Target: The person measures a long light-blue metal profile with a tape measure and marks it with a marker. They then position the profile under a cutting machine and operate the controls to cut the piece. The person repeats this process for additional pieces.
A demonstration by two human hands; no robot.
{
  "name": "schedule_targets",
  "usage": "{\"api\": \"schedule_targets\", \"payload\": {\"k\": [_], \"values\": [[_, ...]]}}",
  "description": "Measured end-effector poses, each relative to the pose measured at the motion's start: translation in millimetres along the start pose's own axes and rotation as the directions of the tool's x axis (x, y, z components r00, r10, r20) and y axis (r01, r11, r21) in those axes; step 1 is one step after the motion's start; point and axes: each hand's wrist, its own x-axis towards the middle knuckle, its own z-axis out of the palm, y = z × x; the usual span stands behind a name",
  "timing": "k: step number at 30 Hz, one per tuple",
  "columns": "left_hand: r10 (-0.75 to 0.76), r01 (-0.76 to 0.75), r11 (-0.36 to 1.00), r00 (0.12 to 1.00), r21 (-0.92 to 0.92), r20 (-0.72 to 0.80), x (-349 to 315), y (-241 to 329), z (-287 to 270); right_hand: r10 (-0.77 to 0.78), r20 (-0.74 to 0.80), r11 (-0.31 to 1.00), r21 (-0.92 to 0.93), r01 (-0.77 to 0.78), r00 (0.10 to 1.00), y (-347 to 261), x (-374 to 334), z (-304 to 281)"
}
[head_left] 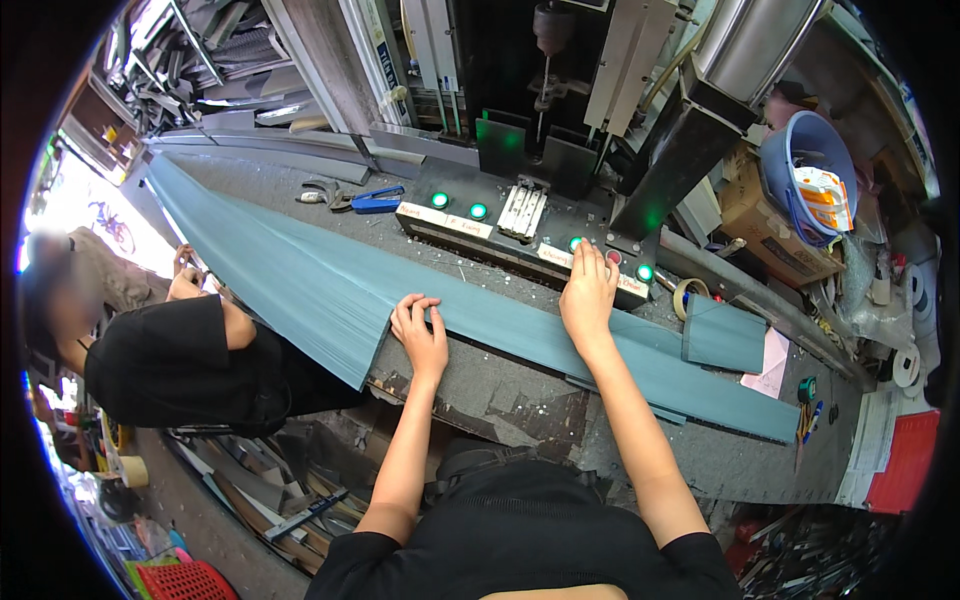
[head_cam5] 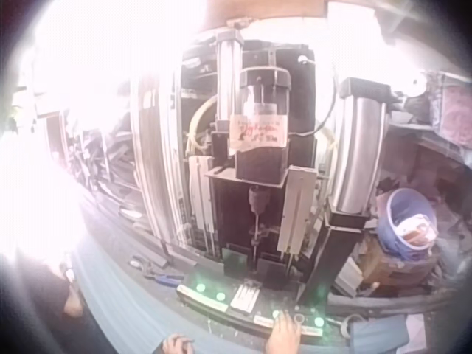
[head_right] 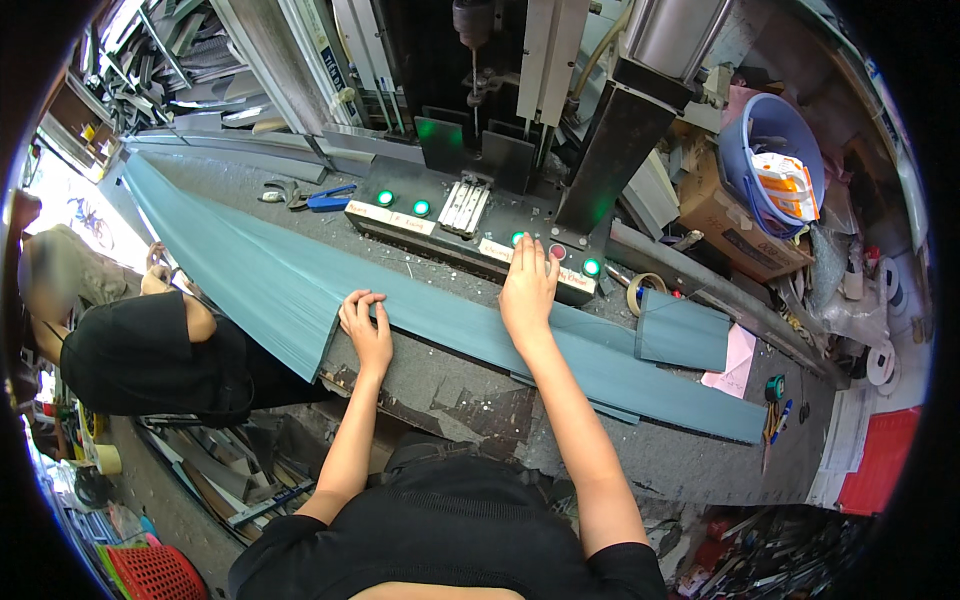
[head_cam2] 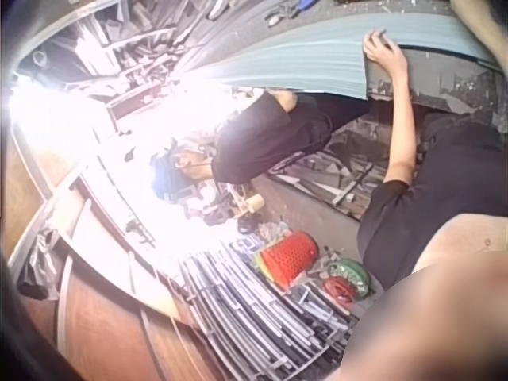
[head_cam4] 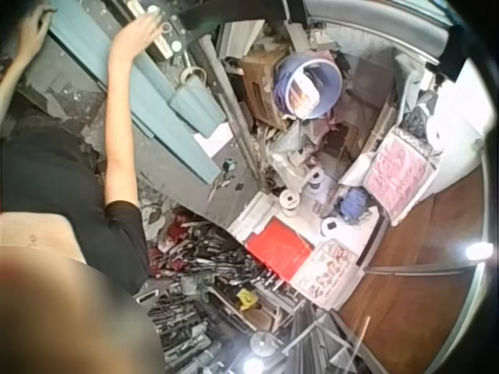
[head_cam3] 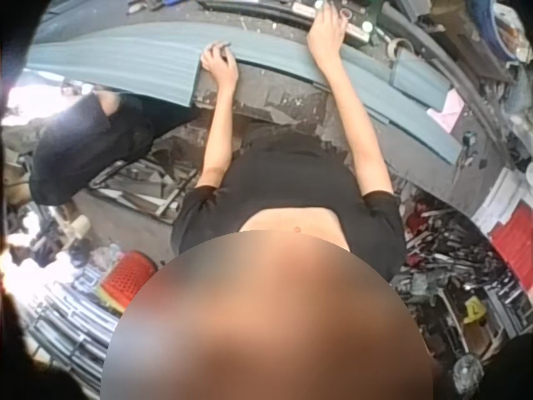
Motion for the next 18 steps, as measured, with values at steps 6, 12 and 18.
{"api": "schedule_targets", "payload": {"k": [6, 12, 18], "values": [[0.009, -0.009, 1.0, 1.0, -0.011, -0.003, 0.3, -0.5, 0.2, 0.003, -0.049, 0.995, 0.099, 0.002, 0.999, 0.6, -0.6, 4.9], [0.005, -0.006, 1.0, 1.0, -0.017, -0.005, 0.8, -2.0, 1.4, 0.011, -0.074, 1.0, 0.025, -0.009, 0.997, -2.0, -0.9, 4.2], [0.007, -0.007, 1.0, 1.0, -0.03, -0.001, 1.0, -2.6, 1.4, 0.02, -0.047, 0.998, 0.06, -0.017, 0.999, -1.4, 1.2, 0.1]]}}
